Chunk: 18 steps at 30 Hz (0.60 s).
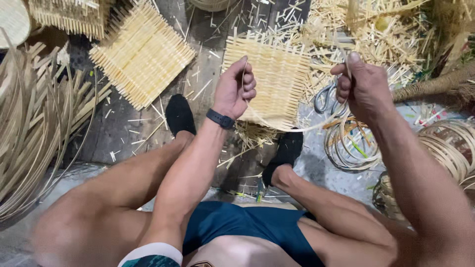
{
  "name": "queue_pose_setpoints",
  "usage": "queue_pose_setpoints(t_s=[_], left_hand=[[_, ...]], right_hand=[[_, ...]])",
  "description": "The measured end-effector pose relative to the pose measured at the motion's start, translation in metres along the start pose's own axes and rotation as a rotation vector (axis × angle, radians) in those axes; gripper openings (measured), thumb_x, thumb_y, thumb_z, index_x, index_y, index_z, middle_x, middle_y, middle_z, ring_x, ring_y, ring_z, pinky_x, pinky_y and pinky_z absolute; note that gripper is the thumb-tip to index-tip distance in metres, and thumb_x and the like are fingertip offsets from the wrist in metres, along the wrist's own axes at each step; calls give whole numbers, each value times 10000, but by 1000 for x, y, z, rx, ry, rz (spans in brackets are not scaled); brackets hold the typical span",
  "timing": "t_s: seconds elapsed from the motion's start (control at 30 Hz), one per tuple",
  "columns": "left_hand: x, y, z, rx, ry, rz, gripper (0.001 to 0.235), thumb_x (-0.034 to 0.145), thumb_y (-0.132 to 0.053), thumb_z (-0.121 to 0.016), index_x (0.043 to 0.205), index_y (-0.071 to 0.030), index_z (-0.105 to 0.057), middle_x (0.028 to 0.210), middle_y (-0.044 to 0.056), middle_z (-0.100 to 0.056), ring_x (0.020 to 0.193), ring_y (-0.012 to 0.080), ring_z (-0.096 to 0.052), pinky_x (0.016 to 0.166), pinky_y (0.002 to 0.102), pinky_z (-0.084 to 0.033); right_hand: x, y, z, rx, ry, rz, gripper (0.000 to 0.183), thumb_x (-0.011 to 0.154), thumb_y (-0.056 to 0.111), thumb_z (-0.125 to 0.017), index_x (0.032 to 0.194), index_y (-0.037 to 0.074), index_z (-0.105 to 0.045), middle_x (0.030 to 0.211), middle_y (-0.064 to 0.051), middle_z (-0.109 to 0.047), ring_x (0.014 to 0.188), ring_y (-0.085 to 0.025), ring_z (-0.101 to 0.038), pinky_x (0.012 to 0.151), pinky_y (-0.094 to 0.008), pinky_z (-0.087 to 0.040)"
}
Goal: The person trims the edges of a square bamboo weave to fit a circular wooden frame using shears. The person repeatedly places the weave on the frame, cuts the excess, and stacks the finished pieces.
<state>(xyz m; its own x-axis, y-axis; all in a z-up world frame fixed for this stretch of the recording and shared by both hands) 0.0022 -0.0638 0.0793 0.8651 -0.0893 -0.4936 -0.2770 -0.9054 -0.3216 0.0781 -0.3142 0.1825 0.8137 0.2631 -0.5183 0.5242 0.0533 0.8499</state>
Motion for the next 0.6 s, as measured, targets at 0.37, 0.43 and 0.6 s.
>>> queue_pose_setpoints(t_s=[0.37, 0.43, 0.6], left_hand=[[38, -35, 81, 64, -256, -105, 182, 930, -283, -726, 947, -139, -617, 656, -21, -536, 520, 81, -462, 414, 207, -334], [39, -41, 100, 255, -352, -189, 173, 894, -263, -756, 968, -152, -646, 687, -3, -610, 541, 93, -534, 441, 226, -407], [28, -83, 97, 1339, -508, -723, 99, 852, -168, -776, 888, -80, -803, 801, 50, -789, 717, 139, -748, 691, 306, -602]], right_hand=[[58, -81, 5, -154, -166, 96, 172, 932, 128, -716, 1073, 30, -702, 822, -30, -725, 659, -90, -649, 556, -270, -546], [68, -108, 8, -148, -232, 89, 169, 883, 36, -733, 1040, 24, -671, 855, -67, -750, 677, -123, -694, 573, -299, -573], [91, -135, 13, -398, -349, 266, 239, 825, 38, -810, 1052, -6, -749, 864, -60, -746, 741, -142, -691, 665, -292, -581]])
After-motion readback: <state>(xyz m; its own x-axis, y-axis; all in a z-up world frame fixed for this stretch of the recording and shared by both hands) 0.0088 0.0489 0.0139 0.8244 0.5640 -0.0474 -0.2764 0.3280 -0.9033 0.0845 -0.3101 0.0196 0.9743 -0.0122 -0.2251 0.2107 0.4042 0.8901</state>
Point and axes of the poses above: each hand's wrist, its own x-axis towards the middle knuckle, its own z-axis out of the back of the hand, y = z × x, the point moved 10 cm from there along x, towards the middle knuckle
